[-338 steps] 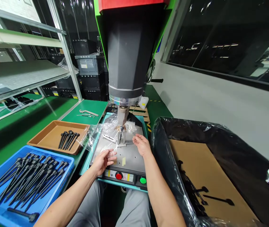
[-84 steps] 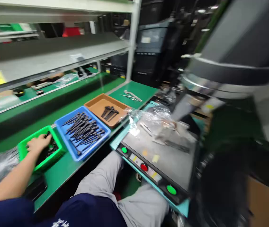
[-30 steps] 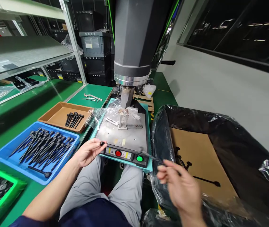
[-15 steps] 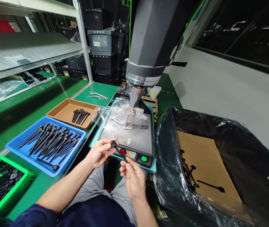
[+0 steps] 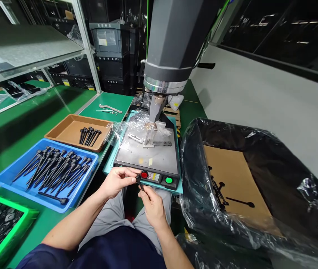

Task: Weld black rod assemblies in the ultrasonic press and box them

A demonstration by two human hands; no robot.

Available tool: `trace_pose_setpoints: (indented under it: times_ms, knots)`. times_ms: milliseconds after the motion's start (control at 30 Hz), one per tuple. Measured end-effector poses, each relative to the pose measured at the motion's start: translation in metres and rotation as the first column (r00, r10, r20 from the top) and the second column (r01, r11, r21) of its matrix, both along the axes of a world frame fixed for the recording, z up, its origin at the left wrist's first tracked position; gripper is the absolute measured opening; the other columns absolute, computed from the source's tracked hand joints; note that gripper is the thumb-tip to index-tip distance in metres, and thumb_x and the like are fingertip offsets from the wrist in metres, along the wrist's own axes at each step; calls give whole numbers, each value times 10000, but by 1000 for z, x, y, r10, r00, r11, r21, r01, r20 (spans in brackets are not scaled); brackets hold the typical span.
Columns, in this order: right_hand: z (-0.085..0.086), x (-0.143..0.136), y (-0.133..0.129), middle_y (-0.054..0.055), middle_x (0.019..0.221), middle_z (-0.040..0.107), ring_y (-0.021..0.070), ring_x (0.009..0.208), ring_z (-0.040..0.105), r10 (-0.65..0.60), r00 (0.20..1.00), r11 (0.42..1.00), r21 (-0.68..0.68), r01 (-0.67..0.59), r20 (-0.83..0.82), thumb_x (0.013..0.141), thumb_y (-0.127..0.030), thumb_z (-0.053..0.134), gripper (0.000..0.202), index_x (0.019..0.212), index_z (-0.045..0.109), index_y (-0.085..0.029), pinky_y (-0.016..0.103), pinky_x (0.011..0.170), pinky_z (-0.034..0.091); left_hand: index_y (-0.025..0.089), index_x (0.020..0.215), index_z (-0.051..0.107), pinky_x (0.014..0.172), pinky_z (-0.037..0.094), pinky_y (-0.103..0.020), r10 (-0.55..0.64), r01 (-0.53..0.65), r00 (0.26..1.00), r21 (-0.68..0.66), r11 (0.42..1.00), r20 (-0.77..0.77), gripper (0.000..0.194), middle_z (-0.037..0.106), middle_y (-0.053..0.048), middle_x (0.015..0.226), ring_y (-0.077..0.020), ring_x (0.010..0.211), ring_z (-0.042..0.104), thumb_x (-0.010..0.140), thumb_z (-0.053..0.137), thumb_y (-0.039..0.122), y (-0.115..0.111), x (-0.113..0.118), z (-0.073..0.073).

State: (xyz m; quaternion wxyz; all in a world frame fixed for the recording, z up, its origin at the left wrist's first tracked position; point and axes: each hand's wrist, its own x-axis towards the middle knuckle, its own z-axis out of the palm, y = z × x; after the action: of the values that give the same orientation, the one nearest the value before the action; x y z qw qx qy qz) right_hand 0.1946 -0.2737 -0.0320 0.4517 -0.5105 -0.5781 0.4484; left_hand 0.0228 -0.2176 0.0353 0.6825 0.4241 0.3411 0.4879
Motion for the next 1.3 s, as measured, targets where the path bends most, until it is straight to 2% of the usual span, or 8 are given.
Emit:
trace_pose_setpoints:
  times_ms: [100,200,400,567,700,967,1167,1300]
  knots:
    - [-4,0,0,67,910,682,209,825,642,-59,992,988,150,42,113,948,-353,531,251,1071,696,-208,311,751,507,126,729,728,855,529,-390,-7,7,1000,10,1000,-18,190,730,-150,1041,-263,959,690,633,842,244,1,-3,-2]
    - [-6,0,0,78,985,682,218,880,645,-130,976,964,252,83,173,950,-305,524,256,1127,681,-207,325,799,505,127,722,729,859,527,-391,-12,13,998,15,1000,-56,190,731,-150,1035,-262,958,689,630,840,250,2,-4,-3]
    - [-4,-3,0,42,844,686,193,758,649,-50,986,983,181,20,162,961,-301,498,244,1066,697,-207,293,704,518,143,710,733,821,533,-375,45,-34,982,62,997,-181,161,735,-133,996,-240,906,687,654,819,267,4,-7,-5]
    - [-4,0,4,66,964,695,210,874,649,-122,966,958,282,54,226,953,-278,515,241,1117,676,-206,315,802,497,148,713,732,769,532,-330,92,-59,968,146,987,-234,154,713,-121,990,-210,867,674,670,810,274,5,-10,-6]
    - [-1,3,11,40,852,697,194,784,654,-9,987,982,189,-22,161,943,-318,533,219,1048,690,-209,292,744,502,158,784,752,771,538,-319,8,18,979,127,992,-204,146,713,-119,1034,-206,888,680,695,801,263,6,-17,-6]
    - [-2,-4,16,49,772,694,216,749,643,63,998,998,15,-63,-27,903,-445,562,303,992,708,-196,304,684,513,162,797,762,900,531,-413,91,-60,975,154,986,-202,156,734,-126,1029,-271,995,679,697,802,274,4,-16,-1]
    - [-8,-9,16,49,745,662,173,599,571,38,991,997,-64,-47,-128,889,-514,559,365,980,703,-191,273,523,459,240,1076,737,1029,459,-410,133,85,864,401,912,-486,267,690,-84,1183,-261,1128,629,815,686,260,1,-20,11]
    - [-7,-16,15,24,680,617,121,475,471,63,969,989,-116,-93,-238,892,-527,558,373,931,675,-175,247,439,389,248,1122,715,1009,467,-384,205,96,829,493,864,-520,291,681,-87,1202,-253,1126,627,837,659,245,0,-17,5]
